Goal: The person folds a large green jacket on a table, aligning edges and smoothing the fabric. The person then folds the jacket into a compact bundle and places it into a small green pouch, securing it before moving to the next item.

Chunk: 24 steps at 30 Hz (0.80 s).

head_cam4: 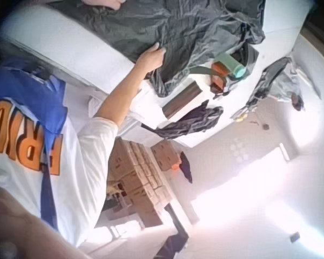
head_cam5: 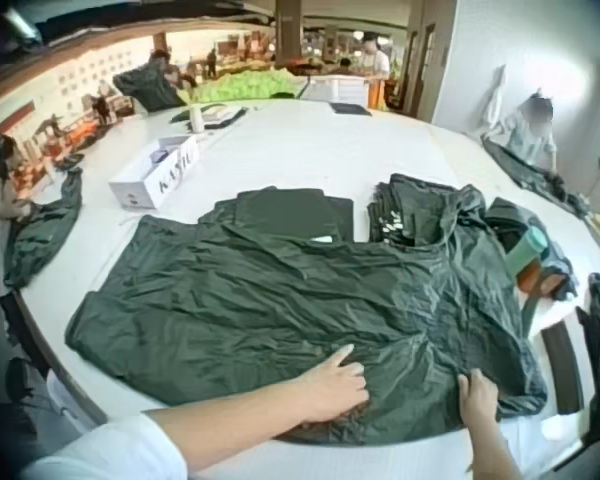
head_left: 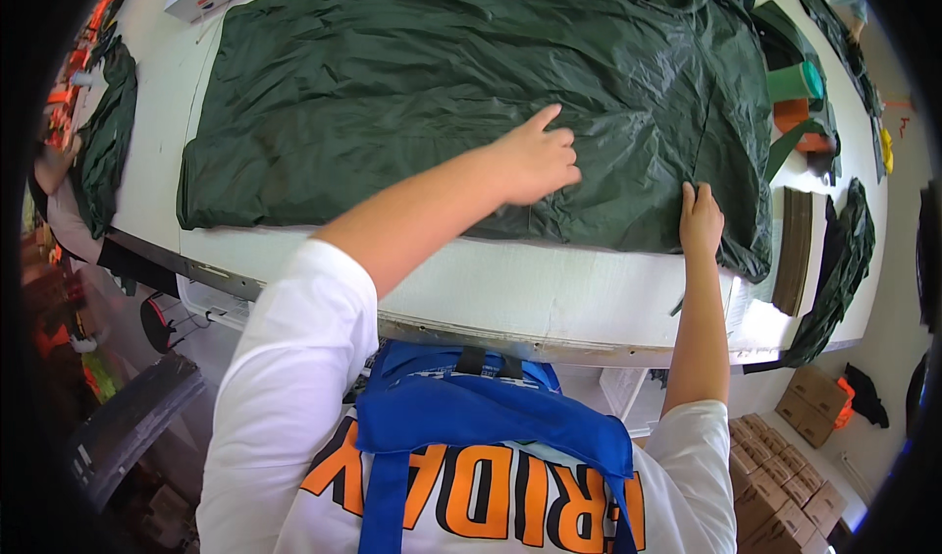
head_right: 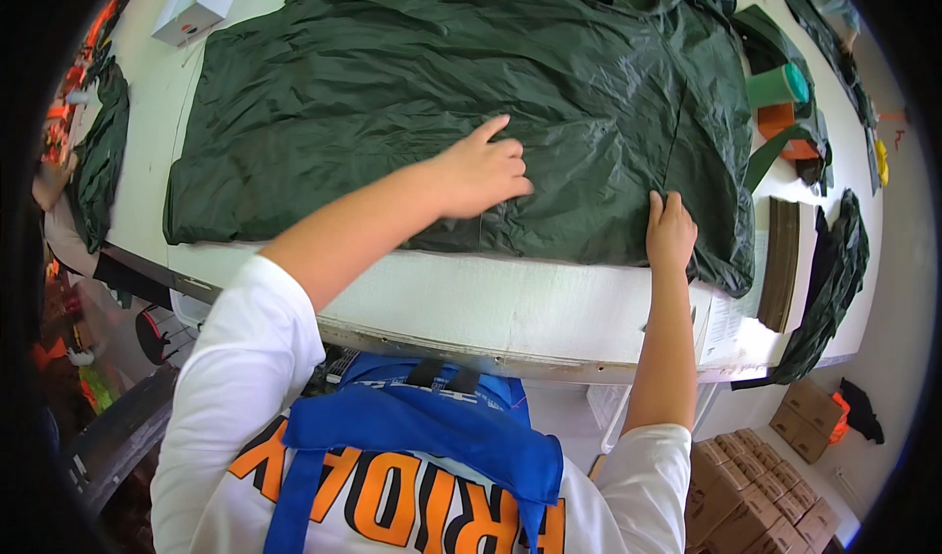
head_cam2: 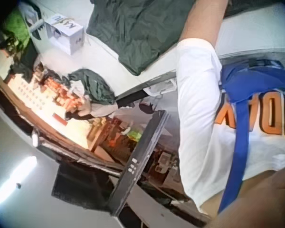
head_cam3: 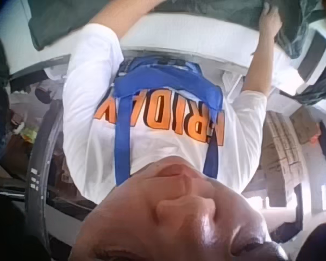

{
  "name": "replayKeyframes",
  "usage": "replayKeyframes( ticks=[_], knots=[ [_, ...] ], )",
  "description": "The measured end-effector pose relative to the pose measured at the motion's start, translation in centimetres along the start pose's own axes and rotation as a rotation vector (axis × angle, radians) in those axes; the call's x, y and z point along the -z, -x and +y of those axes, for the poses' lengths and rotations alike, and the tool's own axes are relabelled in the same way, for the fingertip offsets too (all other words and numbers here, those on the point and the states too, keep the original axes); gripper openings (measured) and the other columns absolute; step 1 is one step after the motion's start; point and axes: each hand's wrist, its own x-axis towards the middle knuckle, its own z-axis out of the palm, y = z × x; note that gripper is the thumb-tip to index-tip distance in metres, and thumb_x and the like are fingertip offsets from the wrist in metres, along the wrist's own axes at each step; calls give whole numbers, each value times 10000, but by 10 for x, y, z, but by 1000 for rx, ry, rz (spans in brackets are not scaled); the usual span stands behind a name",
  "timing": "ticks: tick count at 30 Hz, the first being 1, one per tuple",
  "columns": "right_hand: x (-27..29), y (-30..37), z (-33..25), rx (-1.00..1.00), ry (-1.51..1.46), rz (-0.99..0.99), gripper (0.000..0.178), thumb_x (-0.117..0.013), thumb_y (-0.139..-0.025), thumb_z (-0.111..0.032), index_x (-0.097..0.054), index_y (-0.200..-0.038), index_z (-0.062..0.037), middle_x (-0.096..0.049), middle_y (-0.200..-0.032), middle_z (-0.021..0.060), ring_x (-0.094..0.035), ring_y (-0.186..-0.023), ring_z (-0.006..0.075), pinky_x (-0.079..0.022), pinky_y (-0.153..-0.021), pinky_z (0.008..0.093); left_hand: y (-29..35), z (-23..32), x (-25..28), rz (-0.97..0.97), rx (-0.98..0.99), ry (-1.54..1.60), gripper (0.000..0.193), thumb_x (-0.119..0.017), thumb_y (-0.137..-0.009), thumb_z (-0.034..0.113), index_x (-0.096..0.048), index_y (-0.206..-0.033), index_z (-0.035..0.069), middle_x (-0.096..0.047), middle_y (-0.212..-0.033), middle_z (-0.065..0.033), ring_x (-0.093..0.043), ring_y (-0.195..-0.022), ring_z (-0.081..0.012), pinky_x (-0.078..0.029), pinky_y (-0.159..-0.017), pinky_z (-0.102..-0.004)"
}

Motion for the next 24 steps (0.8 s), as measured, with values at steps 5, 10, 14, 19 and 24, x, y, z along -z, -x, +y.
replayKeyframes(
  ticks=[5,10,14,19,24],
  knots=[
    [-23,3,14,-53,2,-30,344,-468,-972,-377,-513,-934,-38,-639,-786,202,-613,-752,404,-469,-651,490,15,-45,16,236,-43,334,103,-655,-729,129,-680,-768,220,-609,-838,65,-533,-985,-180,-337,-999,-426],
    [5,-2,-27,72,24,306,371,-578,-913,-357,-538,-1118,-51,-650,-914,169,-614,-848,363,-471,-758,460,21,-43,20,259,189,559,63,-684,-781,135,-707,-836,153,-569,-940,33,-483,-1031,-201,-374,-934,-367],
    [25,40,-134,214,-741,127,429,-730,-802,-228,-562,-1151,-44,-637,-957,135,-594,-834,313,-477,-751,380,4,-24,17,314,177,646,78,-667,-803,124,-679,-880,115,-571,-951,-22,-556,-946,-229,-466,-805,-323],
    [1,66,-169,-186,-1072,-293,134,-668,-857,-117,-591,-841,-8,-548,-625,56,-488,-570,120,-426,-561,284,33,26,-3,600,64,571,168,-665,-800,81,-657,-968,69,-628,-1122,-94,-634,-958,-276,-533,-770,-359],
    [10,67,-164,-329,-1226,-451,141,-612,-910,-120,-560,-832,-16,-497,-608,-18,-407,-534,53,-347,-489,233,78,72,-22,503,118,638,314,-682,-689,9,-645,-996,60,-626,-1109,-84,-626,-934,-270,-516,-775,-380]
  ],
)
